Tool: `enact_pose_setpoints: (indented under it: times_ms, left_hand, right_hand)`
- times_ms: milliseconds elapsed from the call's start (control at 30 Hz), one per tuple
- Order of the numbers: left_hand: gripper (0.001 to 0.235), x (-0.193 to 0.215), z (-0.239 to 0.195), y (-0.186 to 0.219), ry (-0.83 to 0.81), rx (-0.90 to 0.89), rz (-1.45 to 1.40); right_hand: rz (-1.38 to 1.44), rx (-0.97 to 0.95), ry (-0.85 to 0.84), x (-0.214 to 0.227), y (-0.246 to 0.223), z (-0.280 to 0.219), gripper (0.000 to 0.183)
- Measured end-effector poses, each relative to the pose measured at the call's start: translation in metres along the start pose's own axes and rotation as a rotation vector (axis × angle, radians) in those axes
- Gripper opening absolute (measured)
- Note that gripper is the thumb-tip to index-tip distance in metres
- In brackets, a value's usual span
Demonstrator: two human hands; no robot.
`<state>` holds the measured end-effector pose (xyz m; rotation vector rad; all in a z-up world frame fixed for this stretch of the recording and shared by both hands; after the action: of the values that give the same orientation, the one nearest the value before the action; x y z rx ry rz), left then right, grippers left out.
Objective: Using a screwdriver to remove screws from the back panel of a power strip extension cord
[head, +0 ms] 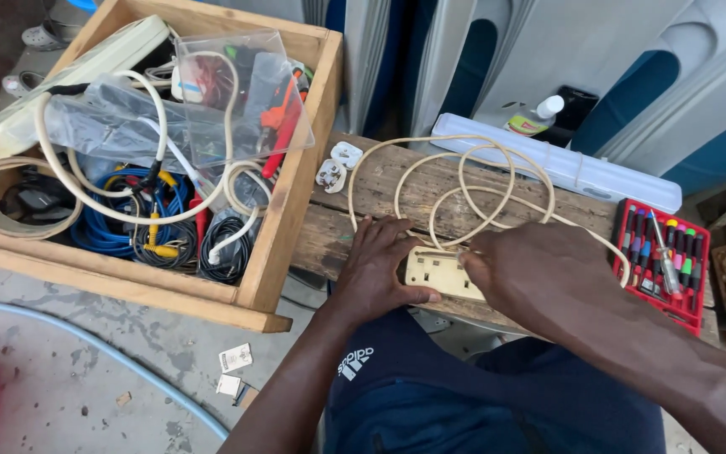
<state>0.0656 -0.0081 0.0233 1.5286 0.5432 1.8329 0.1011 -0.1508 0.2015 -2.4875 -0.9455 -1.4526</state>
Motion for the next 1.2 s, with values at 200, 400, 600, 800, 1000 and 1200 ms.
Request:
enact_pose_setpoints:
  times_ms: [200, 400, 600, 800, 1000, 1200]
  left_hand:
    - [0.094, 0.005, 0.001, -0.001, -0.025, 0.043, -0.106]
    - [0.098, 0.005, 0.005, 0.002, -0.087, 0.055, -0.057]
    - [0.101, 0.010, -0.003, 0.004, -0.125, 0.067, -0.020]
    - [0.096, 0.011, 0.003, 0.002, -0.117, 0.052, -0.044]
    - [0.096, 0.008, -0.001, 0.000, -0.129, 0.051, -0.094]
    - [0.091, 0.013, -0.003, 0.000, -0.117, 0.075, -0.105]
  right_hand:
    - [-0.017, 0.332, 0.140, 0.033, -0.031, 0.034, 0.035]
    - [0.011, 0.435, 0.109, -0.013, -0.043, 0.087, 0.037]
    - [0.031, 0.534, -0.014, 0.040, -0.061, 0.050, 0.038]
    - [0.139, 0.577, -0.244, 0.024, -0.044, 0.058, 0.042]
    - [0.553, 0.143, -0.329, 0.038, -0.009, 0.072, 0.036]
    - [-0.693, 1.075, -0.192, -0.020, -0.032, 0.094, 0.029]
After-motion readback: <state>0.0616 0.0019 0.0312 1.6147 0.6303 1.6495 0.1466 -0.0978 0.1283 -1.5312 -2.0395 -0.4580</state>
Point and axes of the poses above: each hand's wrist, its own z-axis towards the middle knuckle, its own x-axis out of the back of the hand, y = z × x, the point moved 6 cm from there along z, towards the middle knuckle, and after that the axes turned 7 degrees about x, right-handed, at the moved point
